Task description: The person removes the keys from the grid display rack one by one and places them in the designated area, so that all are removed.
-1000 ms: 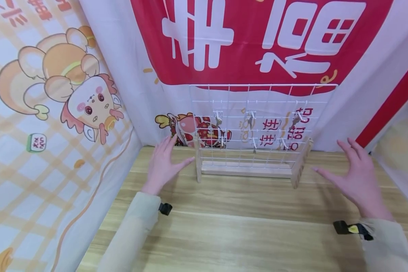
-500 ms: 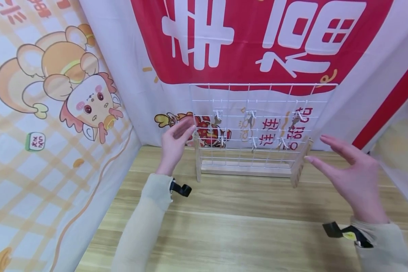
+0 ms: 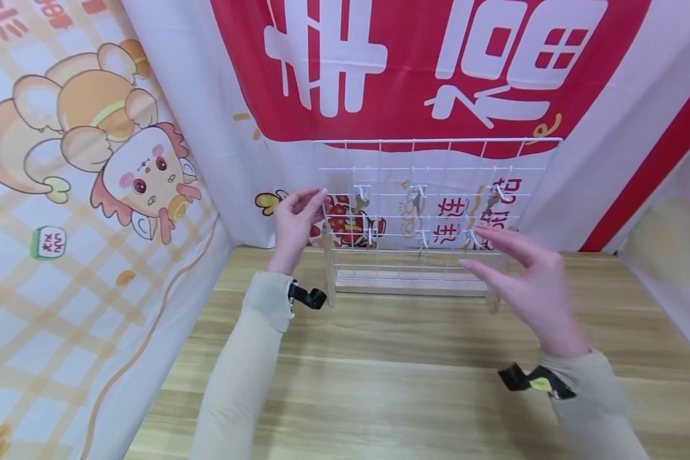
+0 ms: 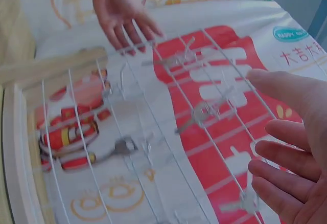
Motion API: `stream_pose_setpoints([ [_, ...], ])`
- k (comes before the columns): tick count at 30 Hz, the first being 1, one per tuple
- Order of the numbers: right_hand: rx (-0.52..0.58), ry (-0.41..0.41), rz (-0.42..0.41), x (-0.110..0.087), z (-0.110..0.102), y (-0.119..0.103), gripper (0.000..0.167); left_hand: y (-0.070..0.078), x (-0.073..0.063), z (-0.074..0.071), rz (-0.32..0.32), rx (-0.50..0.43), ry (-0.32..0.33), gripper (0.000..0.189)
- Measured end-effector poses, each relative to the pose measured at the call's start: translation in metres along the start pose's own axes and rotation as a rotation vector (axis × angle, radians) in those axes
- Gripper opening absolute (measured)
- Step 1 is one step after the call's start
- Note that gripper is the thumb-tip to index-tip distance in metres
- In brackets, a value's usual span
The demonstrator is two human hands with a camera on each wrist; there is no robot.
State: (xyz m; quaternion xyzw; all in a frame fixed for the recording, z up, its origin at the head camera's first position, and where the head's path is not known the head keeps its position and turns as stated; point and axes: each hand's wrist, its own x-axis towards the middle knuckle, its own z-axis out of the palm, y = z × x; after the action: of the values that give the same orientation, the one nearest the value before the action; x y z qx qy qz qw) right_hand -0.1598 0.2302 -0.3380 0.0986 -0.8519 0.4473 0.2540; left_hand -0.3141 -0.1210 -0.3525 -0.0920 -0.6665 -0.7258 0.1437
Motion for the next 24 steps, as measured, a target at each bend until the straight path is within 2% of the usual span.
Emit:
stream_pose_setpoints([
  [5,0.098,-0.057,-0.039,0.018,0.028,-0.017,0.051,0.0,0.002,-0.002,-0.009,0.008,0.002,0.039],
  [14,0.236,-0.096,-0.122,0.046,0.078,-0.04,0.049,0.0,0.003,-0.003,-0.015,0.015,-0.004,0.037],
  [24,0.197,-0.159,-0.059,0.062,0.115,-0.051,0.058,0.001,0.002,-0.004,-0.013,0.017,-0.004,0.037],
])
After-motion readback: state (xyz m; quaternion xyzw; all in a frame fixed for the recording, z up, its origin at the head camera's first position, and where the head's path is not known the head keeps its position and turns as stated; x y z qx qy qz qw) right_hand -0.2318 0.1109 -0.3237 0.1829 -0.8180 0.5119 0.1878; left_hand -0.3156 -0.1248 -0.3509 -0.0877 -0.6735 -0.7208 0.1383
